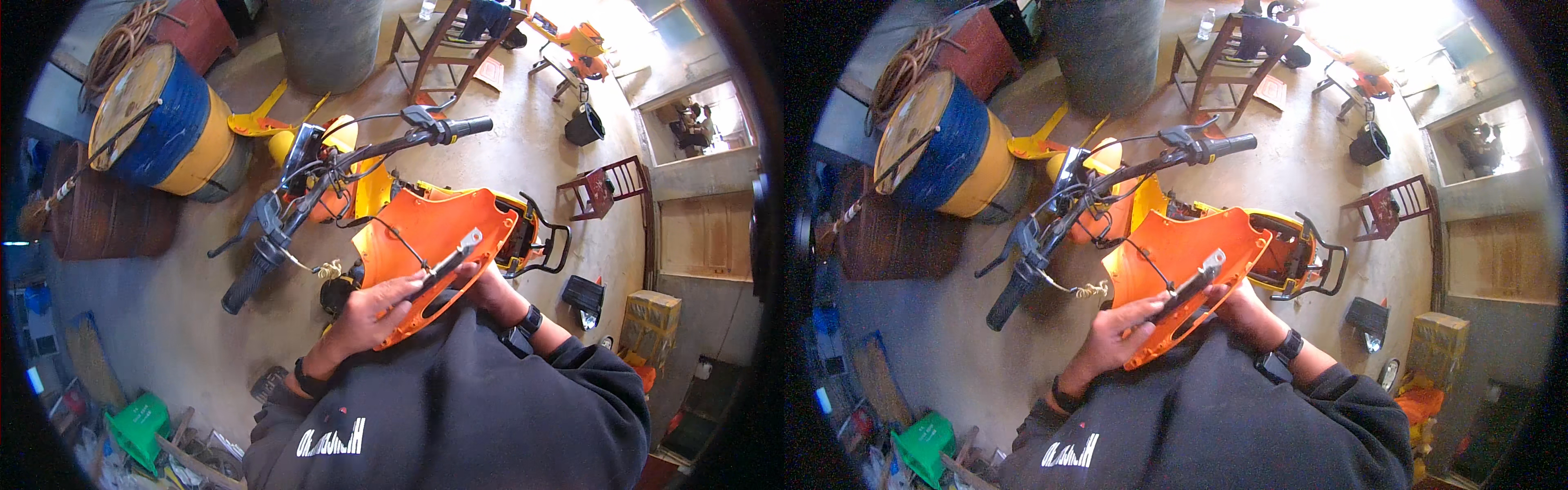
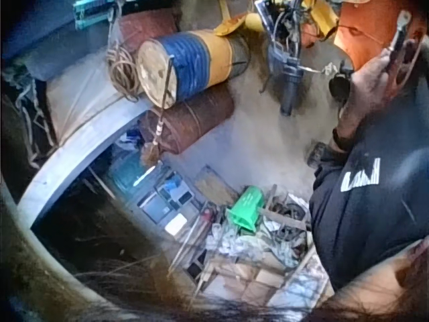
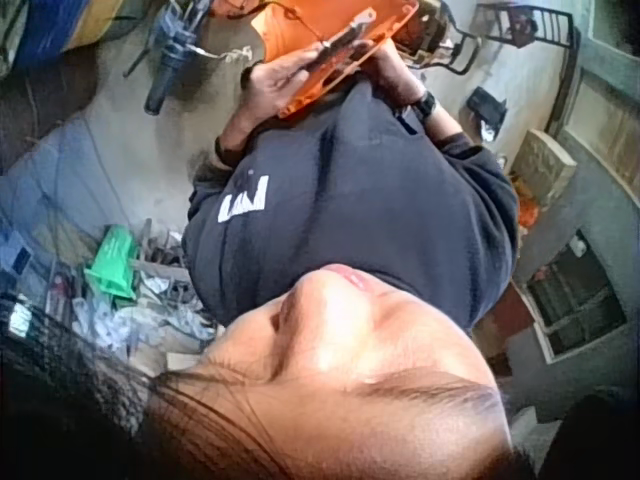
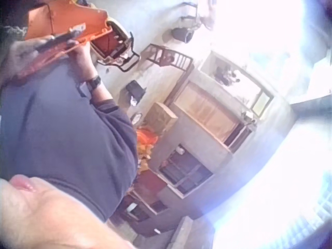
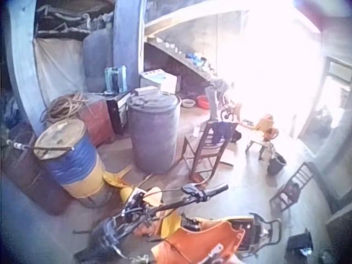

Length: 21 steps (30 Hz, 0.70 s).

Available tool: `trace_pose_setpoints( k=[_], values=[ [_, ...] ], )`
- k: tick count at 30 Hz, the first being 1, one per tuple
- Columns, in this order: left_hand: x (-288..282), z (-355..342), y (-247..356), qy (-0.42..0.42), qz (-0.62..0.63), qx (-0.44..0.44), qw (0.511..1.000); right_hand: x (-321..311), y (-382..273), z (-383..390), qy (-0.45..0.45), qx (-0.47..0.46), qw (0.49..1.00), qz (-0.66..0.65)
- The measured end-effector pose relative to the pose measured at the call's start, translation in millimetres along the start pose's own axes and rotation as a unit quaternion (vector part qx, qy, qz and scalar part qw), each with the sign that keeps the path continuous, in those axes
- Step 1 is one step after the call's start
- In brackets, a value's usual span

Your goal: Disassembling and inspecting the plastic fairing and panels of an orange motorcycle using an electric drill.

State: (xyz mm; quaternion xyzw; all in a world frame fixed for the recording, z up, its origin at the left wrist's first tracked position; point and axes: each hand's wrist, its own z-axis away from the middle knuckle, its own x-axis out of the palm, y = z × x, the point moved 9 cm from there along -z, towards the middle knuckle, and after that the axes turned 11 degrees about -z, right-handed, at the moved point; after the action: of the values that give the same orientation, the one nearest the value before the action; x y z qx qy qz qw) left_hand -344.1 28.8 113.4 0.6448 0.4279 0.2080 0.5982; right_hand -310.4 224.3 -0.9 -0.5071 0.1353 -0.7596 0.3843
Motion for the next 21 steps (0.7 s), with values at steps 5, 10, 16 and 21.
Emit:
trace_pose_setpoints(
  k=[5,10,16,21],
  values=[
    [-31,41,-29,0.091,0.177,-0.09,0.976,24,-12,1,0.033,-0.029,0.999,-0.032],
    [-48,34,30,0.097,0.162,0.113,0.976,3,-2,-7,0.07,-0.022,0.995,-0.066],
    [-35,18,49,0.063,0.108,0.15,0.981,-10,0,-2,0.12,-0.001,0.992,-0.036],
    [-13,-6,23,0.081,-0.023,0.055,0.995,4,-12,-7,0.061,0.002,0.998,-0.026]
  ],
)
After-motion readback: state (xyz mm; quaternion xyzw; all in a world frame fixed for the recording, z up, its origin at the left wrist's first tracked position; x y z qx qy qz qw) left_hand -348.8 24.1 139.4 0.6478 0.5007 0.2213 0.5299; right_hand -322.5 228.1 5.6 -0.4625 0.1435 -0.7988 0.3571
